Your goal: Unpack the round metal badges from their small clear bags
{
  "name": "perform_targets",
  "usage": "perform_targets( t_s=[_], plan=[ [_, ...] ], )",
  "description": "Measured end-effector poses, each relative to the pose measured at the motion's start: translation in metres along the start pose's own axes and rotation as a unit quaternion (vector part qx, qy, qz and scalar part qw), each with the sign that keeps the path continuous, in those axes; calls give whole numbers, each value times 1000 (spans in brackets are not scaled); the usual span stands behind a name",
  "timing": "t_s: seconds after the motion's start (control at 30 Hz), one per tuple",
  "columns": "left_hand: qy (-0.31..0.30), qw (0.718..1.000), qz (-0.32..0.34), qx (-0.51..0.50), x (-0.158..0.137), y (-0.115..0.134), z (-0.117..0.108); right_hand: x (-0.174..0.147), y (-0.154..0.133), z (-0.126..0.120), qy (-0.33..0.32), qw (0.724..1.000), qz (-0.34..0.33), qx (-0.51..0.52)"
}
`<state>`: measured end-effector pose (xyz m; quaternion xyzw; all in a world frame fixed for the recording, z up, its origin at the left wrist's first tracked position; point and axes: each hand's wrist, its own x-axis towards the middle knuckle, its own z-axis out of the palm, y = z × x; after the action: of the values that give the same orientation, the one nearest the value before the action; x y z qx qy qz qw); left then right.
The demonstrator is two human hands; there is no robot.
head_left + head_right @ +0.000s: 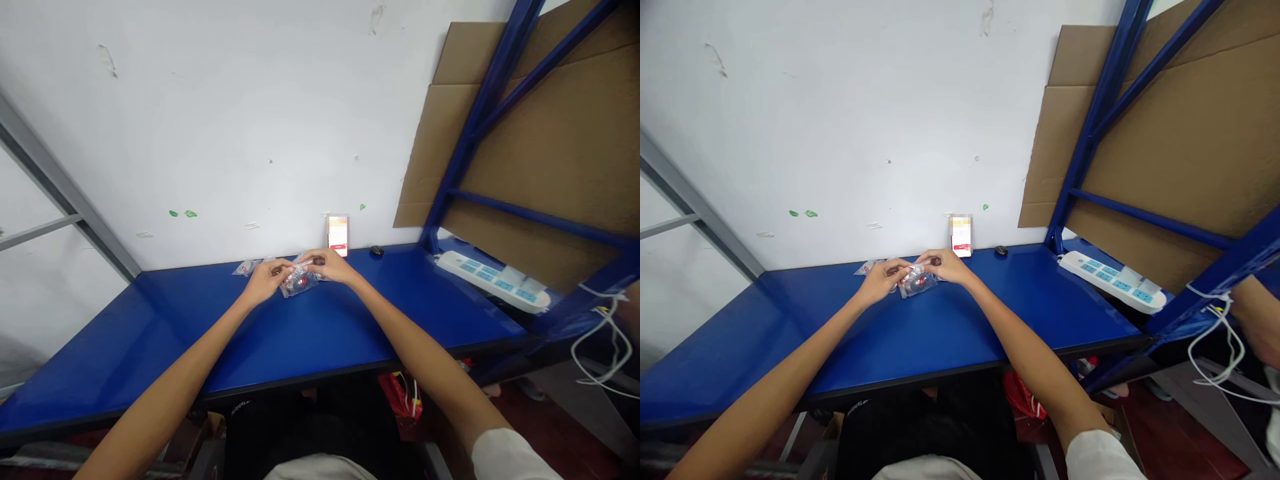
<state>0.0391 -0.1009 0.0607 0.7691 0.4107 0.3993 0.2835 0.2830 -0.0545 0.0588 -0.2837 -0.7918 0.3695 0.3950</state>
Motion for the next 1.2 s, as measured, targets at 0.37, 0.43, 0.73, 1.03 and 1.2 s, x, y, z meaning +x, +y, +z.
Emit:
perform_targets(
  t_s=[0.37,0.43,0.73,1.03,1.2],
  plan=[
    [3,999,17,31,-2,4,3,0,4,6,-23,1000,10,-4],
    [6,999,18,31,-3,9,2,0,2,5,-18,1000,6,-6],
    [-6,1000,4,13,-4,7,1,0,2,5,-12,999,-16,27],
    [2,999,6,34,-3,8,3,4,11,4,-8,1000,-9,26],
    [6,1000,6,26,-3,6,3,4,11,3,-8,1000,-11,27]
  ],
)
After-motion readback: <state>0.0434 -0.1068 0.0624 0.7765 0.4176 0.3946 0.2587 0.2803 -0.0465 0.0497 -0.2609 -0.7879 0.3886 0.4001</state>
